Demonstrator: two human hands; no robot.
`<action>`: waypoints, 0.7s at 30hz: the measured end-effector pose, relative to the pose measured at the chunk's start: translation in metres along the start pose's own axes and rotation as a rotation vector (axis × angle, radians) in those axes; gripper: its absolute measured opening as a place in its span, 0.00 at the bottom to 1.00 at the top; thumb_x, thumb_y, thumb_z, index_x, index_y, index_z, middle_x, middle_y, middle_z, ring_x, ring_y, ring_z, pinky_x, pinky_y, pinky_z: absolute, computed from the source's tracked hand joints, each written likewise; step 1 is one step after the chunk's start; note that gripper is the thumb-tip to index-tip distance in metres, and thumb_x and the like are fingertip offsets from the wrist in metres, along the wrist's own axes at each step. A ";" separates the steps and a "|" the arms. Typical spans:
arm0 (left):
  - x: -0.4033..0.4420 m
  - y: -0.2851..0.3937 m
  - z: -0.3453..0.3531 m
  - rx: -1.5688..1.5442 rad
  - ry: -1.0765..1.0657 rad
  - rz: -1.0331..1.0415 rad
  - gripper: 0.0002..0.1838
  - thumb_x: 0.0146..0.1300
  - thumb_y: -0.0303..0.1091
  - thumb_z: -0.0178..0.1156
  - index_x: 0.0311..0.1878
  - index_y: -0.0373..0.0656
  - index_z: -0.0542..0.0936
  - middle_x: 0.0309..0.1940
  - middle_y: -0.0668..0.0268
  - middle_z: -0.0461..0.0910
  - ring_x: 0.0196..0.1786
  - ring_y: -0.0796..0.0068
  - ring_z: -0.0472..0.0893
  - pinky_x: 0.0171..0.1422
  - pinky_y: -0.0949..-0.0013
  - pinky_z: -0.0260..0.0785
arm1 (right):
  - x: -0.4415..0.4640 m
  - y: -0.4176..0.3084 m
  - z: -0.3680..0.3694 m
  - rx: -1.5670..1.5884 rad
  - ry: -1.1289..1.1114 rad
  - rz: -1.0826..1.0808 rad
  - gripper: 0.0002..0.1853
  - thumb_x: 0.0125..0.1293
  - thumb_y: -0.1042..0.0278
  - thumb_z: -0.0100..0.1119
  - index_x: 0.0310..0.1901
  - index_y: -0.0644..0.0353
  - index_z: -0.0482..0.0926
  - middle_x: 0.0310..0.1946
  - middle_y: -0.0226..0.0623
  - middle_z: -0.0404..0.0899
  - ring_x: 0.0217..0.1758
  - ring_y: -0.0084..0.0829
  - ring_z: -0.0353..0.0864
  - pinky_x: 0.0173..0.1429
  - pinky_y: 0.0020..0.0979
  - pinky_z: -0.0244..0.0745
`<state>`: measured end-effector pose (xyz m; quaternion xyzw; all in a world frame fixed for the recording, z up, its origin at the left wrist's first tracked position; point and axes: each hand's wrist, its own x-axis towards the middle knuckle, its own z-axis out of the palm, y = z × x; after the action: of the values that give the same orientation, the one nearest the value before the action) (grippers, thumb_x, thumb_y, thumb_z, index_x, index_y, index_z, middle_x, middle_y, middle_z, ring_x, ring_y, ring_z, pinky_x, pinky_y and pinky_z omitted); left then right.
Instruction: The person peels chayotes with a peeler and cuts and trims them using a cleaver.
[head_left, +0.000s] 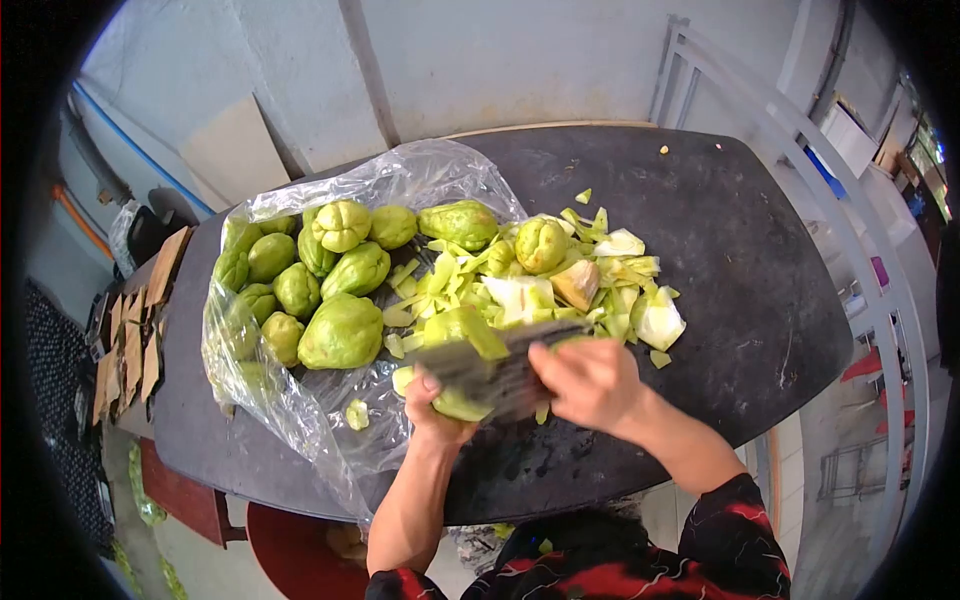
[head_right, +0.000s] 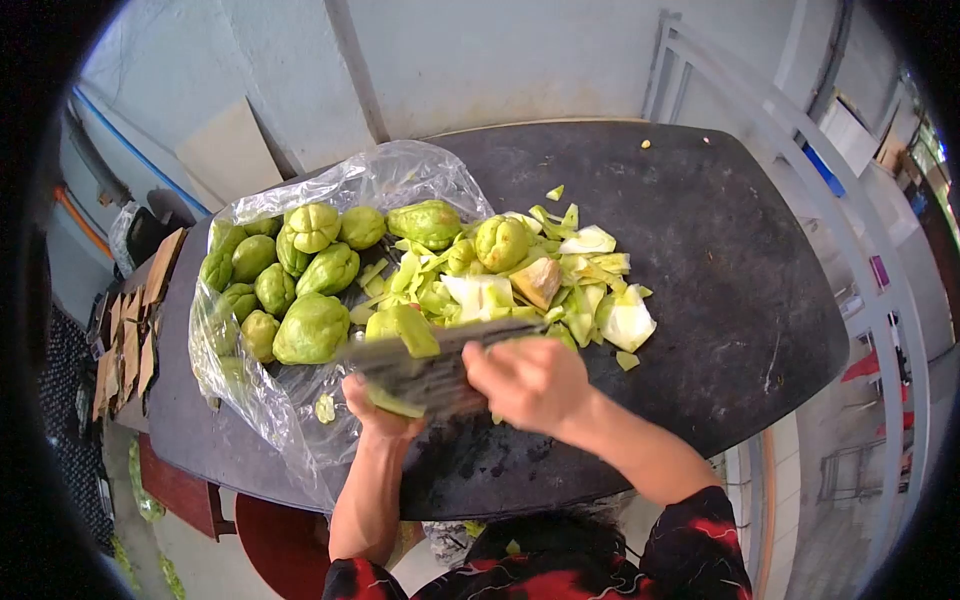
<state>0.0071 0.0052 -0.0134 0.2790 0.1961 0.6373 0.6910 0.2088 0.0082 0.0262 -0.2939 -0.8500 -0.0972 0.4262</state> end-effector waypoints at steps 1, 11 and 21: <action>0.001 0.004 0.003 0.076 -0.048 -0.042 0.49 0.49 0.60 0.60 0.70 0.37 0.64 0.57 0.49 0.76 0.56 0.51 0.80 0.55 0.49 0.78 | -0.004 0.011 0.005 -0.018 -0.073 0.102 0.12 0.51 0.76 0.63 0.40 0.60 0.78 0.19 0.31 0.75 0.20 0.30 0.80 0.22 0.32 0.74; 0.010 0.015 0.020 -0.186 0.068 -0.002 0.45 0.56 0.67 0.56 0.68 0.41 0.70 0.58 0.52 0.76 0.61 0.56 0.76 0.67 0.55 0.68 | -0.010 0.011 0.007 0.011 -0.058 0.122 0.16 0.51 0.75 0.66 0.44 0.62 0.80 0.21 0.30 0.75 0.22 0.31 0.80 0.26 0.32 0.76; 0.005 0.008 0.017 -0.257 -0.038 -0.085 0.43 0.63 0.66 0.50 0.69 0.38 0.66 0.58 0.48 0.74 0.58 0.54 0.77 0.66 0.51 0.70 | 0.003 -0.024 0.005 -0.132 0.014 -0.189 0.11 0.57 0.74 0.60 0.42 0.63 0.80 0.18 0.25 0.67 0.19 0.22 0.72 0.22 0.23 0.69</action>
<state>0.0118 0.0080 0.0049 0.1916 0.1116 0.6221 0.7509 0.1899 -0.0077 0.0275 -0.2392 -0.8628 -0.1949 0.4005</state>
